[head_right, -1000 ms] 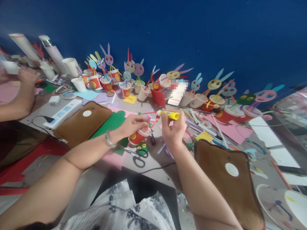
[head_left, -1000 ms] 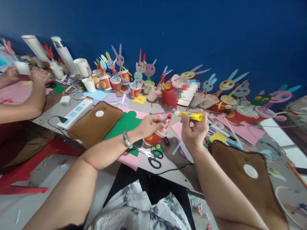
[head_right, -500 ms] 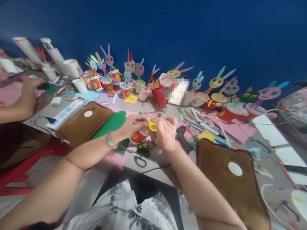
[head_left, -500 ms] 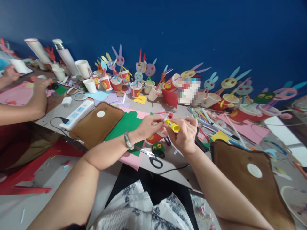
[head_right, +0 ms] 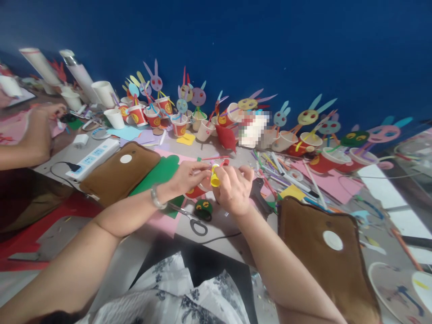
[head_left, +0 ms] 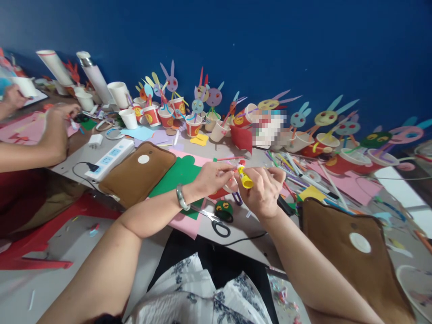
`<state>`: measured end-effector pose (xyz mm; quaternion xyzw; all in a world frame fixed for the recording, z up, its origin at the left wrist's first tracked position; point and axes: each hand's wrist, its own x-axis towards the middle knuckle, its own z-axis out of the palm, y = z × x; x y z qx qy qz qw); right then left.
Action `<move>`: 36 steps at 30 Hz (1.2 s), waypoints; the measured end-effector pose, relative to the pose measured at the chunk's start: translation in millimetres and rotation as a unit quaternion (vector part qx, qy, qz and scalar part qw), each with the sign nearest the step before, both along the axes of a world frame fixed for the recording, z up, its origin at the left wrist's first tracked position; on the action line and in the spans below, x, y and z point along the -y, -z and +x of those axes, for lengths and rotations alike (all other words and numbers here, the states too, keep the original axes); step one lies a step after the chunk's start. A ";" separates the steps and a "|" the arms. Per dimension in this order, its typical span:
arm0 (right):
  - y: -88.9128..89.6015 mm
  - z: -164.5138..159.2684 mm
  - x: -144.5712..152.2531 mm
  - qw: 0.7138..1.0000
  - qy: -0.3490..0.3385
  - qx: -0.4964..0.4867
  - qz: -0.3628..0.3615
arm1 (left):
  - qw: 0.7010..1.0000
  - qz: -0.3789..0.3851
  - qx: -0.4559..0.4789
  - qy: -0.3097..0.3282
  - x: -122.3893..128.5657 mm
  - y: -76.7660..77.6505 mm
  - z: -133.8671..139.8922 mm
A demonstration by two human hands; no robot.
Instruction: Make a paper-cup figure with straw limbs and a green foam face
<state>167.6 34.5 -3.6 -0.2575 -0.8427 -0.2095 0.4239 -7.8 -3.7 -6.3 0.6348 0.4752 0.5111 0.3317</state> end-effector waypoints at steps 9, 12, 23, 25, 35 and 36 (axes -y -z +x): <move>-12.8 5.3 -9.9 0.943 -0.024 -0.271 -0.191 | 0.999 -0.035 0.032 0.010 2.9 -2.6 5.5; -13.6 -0.4 -5.6 0.880 -0.097 -0.334 -0.323 | 0.994 -0.049 0.091 0.031 0.4 -3.6 2.3; -17.1 -3.3 -5.3 0.690 -0.239 -0.393 -0.559 | 0.989 -0.065 0.129 0.036 -5.2 -1.5 -1.3; -17.1 -3.5 -4.4 0.682 -0.235 -0.393 -0.570 | 0.990 -0.055 0.125 0.036 -5.8 -0.8 -1.4; -18.9 -8.3 1.0 0.744 -0.149 -0.354 -0.547 | 0.998 0.009 0.059 0.025 -1.9 -0.4 0.8; -20.2 -8.1 2.9 0.765 -0.133 -0.347 -0.526 | 0.998 0.006 0.060 0.025 -1.6 0.3 1.3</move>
